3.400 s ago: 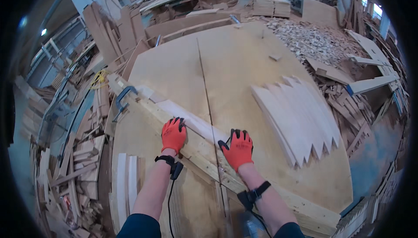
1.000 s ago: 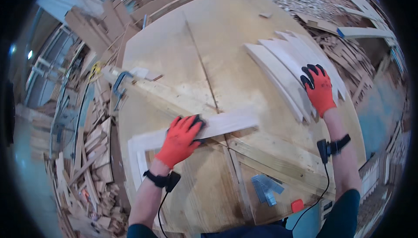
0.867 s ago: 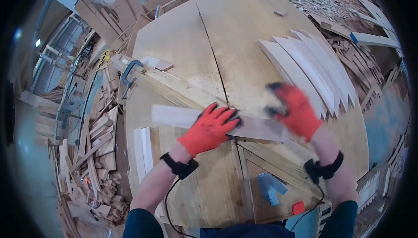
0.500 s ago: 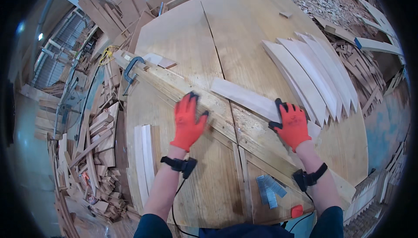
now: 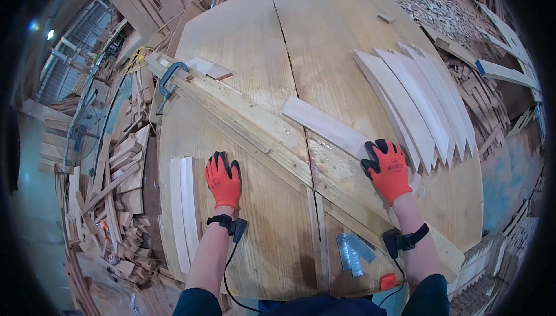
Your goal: The person uses a circular saw to cut thin wooden planks on a large workbench. They guide the planks through the saw blade one by one, wearing red gloves for safety, and stack the cut pieces to the side.
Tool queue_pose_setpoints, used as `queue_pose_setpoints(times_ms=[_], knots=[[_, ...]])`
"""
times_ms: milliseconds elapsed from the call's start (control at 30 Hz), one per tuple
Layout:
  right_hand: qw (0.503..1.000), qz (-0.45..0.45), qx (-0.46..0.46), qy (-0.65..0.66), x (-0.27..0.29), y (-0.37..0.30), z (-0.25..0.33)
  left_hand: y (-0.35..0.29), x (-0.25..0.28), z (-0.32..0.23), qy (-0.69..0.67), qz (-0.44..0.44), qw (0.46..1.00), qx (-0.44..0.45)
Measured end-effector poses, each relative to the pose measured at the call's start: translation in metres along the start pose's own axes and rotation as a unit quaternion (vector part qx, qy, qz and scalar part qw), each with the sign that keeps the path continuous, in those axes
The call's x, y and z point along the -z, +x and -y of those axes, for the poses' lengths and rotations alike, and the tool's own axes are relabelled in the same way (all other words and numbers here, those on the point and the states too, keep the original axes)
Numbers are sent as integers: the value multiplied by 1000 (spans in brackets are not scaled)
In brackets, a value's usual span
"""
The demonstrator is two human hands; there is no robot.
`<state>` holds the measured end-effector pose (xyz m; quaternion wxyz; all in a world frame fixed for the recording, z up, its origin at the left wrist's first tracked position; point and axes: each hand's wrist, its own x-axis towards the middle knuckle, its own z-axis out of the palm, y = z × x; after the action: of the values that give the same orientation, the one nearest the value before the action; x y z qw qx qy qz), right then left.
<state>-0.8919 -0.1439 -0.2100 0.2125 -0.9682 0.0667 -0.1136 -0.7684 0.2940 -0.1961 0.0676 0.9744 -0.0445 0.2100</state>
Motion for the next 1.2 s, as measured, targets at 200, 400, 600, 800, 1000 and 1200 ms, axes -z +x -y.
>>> queue_pose_setpoints(times_ms=[200, 400, 600, 800, 1000, 1200], knots=[[991, 111, -78, 19, 16, 23, 24, 1, -1, 4, 0, -8, 1000, 2], [999, -33, -16, 31, -40, 56, 56, 17, -4, 1, -17, -24, 1000, -8], [998, -27, -30, 48, -47, 49, 49, 26, -5, 8, -22, -20, 1000, -4], [995, -82, -29, 50, -67, 48, 55, 36, -19, 24, -16, -31, 999, -4], [994, -88, -36, 52, -87, 45, 67, 41, -41, 45, -33, -28, 999, -2], [993, -102, -53, 11, -145, 39, 61, 45, -66, 55, -40, -41, 998, -22]])
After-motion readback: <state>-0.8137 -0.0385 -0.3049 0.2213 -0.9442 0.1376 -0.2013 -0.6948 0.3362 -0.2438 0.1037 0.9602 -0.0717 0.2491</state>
